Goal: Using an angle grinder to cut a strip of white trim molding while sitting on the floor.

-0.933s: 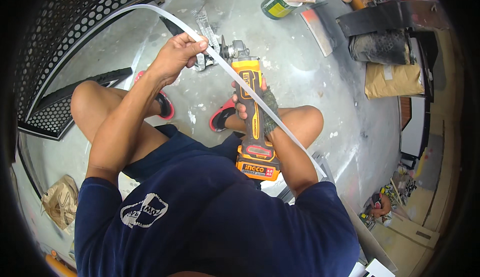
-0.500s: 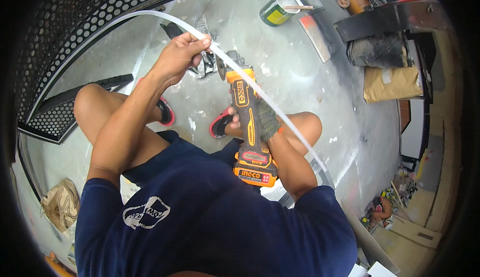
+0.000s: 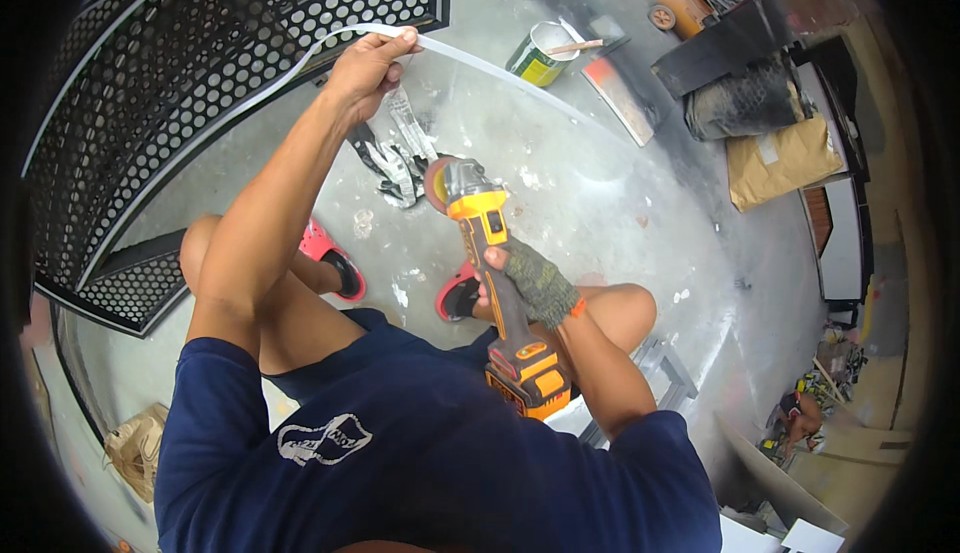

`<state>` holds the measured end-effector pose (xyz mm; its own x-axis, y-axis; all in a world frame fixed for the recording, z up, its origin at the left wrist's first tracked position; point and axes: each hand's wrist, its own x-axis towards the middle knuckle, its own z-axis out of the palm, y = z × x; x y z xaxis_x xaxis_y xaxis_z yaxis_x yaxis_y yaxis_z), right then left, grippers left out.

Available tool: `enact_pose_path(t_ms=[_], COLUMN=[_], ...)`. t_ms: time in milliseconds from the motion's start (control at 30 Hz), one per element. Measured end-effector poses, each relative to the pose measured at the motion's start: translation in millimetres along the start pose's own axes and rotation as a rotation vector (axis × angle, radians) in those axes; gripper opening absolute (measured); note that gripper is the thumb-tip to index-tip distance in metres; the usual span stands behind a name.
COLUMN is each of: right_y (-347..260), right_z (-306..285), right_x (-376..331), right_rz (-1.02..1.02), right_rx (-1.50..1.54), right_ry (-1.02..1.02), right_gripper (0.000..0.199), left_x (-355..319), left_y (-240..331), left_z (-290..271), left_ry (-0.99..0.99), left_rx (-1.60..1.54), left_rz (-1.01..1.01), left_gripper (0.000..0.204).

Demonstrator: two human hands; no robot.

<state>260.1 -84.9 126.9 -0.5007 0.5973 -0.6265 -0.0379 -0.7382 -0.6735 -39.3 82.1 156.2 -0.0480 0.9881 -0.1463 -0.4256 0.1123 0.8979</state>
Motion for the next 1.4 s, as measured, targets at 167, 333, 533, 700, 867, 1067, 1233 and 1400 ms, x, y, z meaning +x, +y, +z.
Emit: enact_pose_path(t_ms=[167, 333, 533, 700, 867, 1067, 1233, 1400], right_y=[5, -7, -11, -16, -40, -51, -53, -35], right_z=[-7, -20, -26, -20, 19, 47, 69, 71], right_x=[-32, -65, -111, -119, -94, -40, -15, 10], right_rz=[-0.018, -0.162, -0.352, -0.453, -0.61, -0.96, -0.895, -0.868], right_rx=[0.032, 0.341, 0.258, 0.055, -0.397, -0.92, -1.092, -1.227], right_ry=[0.161, 0.148, 0.158, 0.177, 0.415, 0.516, 0.524, 0.51], right_gripper=[0.05, 0.067, 0.069, 0.069, 0.063, 0.083, 0.09, 0.092], left_x=[19, 21, 9, 6, -12, -38, -63, -47], left_y=[7, 0, -26, -50, -69, -90, -81, -116], left_z=[5, 9, 20, 22, 32, 48, 46, 10], left_ry=[-0.015, -0.027, 0.026, 0.03, 0.096, 0.076, -0.109, -0.093], left_rx=[-0.008, -0.174, -0.256, -0.267, -0.263, -0.31, -0.567, -0.506], left_rz=[0.021, 0.024, 0.003, -0.042, -0.107, -0.071, -0.016, -0.069], left_gripper=[0.022, 0.02, 0.012, 0.014, 0.016, 0.021, 0.025, 0.053])
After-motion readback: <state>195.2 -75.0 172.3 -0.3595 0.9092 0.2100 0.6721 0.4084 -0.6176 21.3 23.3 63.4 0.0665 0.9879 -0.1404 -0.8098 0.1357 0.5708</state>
